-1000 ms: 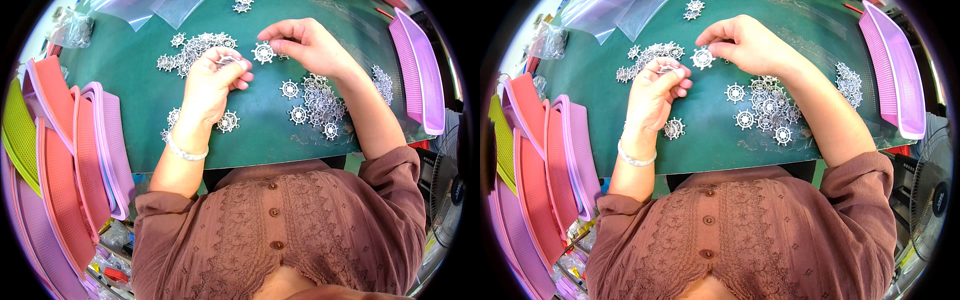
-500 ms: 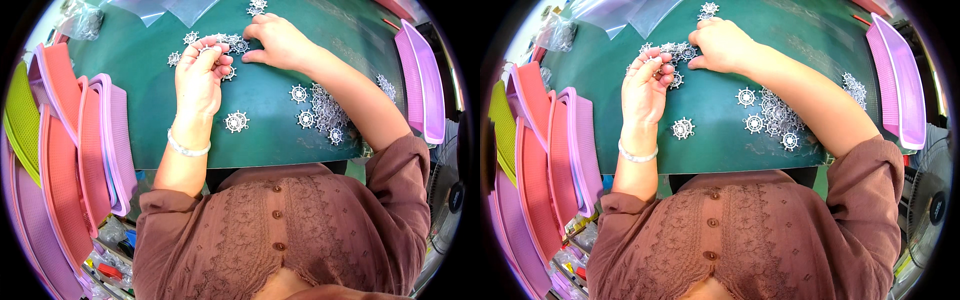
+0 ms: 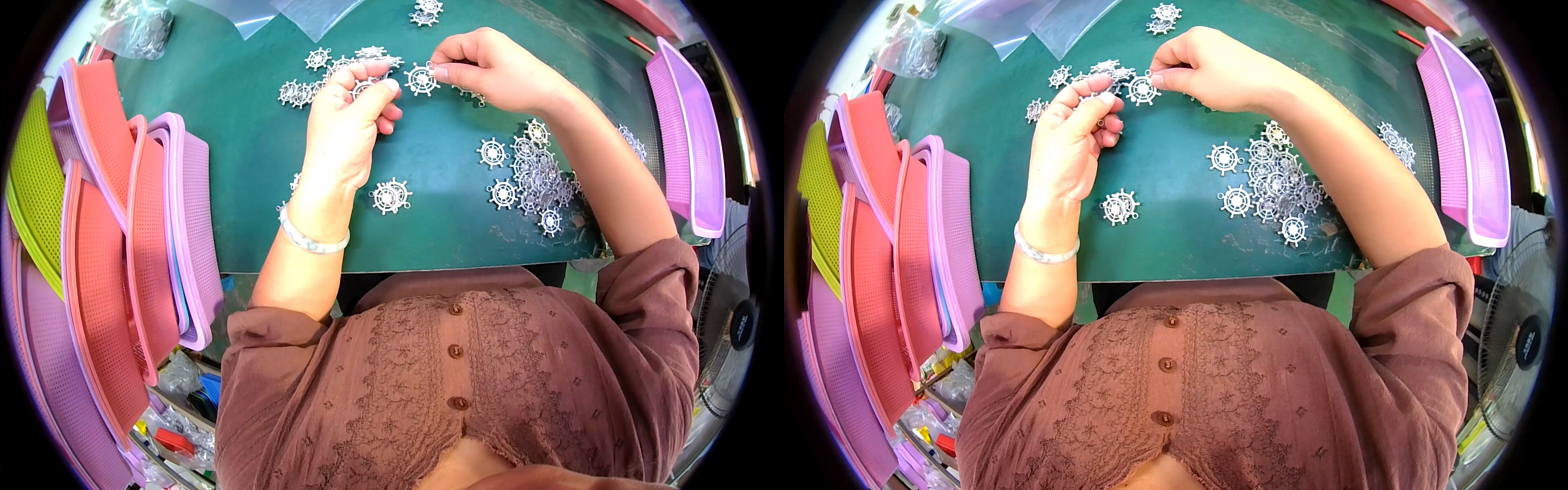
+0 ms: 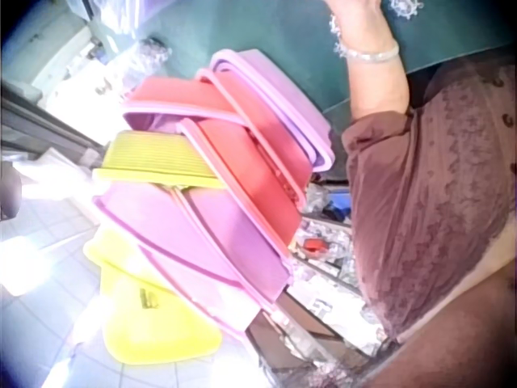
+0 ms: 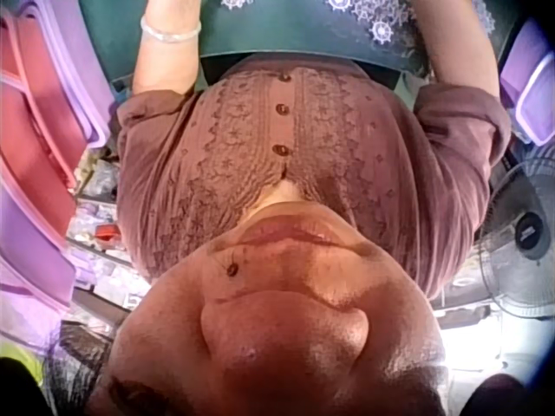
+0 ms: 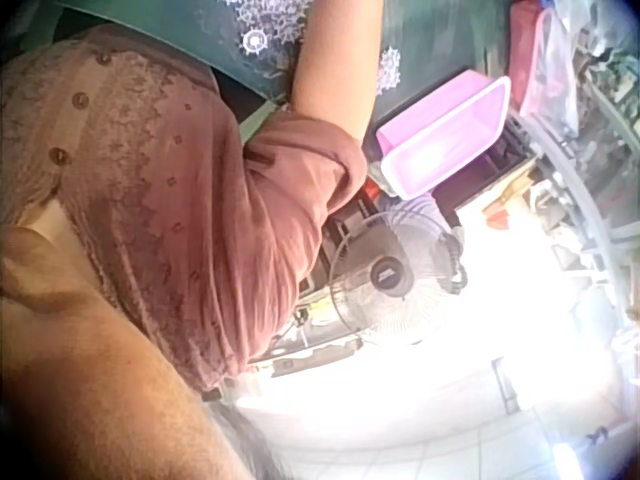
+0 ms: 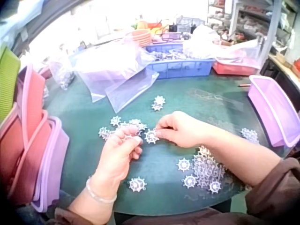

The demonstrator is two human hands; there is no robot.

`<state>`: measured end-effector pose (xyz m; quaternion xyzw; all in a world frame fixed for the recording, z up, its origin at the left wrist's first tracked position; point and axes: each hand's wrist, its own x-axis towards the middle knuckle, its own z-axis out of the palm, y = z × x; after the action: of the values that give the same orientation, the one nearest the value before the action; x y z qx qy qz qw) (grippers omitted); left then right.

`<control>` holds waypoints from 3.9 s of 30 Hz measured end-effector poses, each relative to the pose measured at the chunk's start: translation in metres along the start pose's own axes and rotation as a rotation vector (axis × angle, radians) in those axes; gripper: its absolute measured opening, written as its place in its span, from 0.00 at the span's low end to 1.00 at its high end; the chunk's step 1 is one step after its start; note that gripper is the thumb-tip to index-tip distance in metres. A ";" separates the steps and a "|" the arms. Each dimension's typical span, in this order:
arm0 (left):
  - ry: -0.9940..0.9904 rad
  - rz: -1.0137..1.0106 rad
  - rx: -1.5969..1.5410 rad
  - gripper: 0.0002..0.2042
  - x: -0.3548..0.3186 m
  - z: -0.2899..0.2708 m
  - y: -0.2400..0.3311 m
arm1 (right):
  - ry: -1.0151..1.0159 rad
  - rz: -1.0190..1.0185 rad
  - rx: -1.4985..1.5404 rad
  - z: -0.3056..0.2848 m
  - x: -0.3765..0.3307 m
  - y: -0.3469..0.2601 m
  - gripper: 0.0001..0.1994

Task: The person picks up small silver ship-wheel-shaped metal pieces from a green table and links them together by hand. They repeatedly pick up two pieces, interlock them, and place the connected pair back on the table, continuing this process throughout the clip.

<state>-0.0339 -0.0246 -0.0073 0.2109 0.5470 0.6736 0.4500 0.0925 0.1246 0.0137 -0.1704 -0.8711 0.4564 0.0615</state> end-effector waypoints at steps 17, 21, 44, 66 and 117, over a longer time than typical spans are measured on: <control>-0.150 -0.046 0.004 0.07 -0.003 0.007 -0.001 | 0.104 0.107 0.311 0.005 -0.016 0.001 0.10; -0.168 -0.032 0.005 0.05 -0.008 0.009 -0.002 | 0.182 0.065 0.434 0.014 -0.021 -0.008 0.11; -0.219 0.044 0.155 0.07 -0.011 0.008 0.001 | 0.138 0.135 0.585 0.024 -0.044 -0.010 0.10; -0.208 0.122 0.093 0.08 -0.009 0.008 -0.003 | 0.164 0.070 0.579 0.027 -0.046 -0.008 0.08; -0.137 0.040 -0.101 0.06 -0.002 -0.003 0.003 | 0.061 0.121 0.462 0.005 -0.007 -0.012 0.08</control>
<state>-0.0364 -0.0276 -0.0046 0.2444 0.4758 0.6932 0.4830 0.0952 0.1121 0.0206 -0.2174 -0.7295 0.6411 0.0975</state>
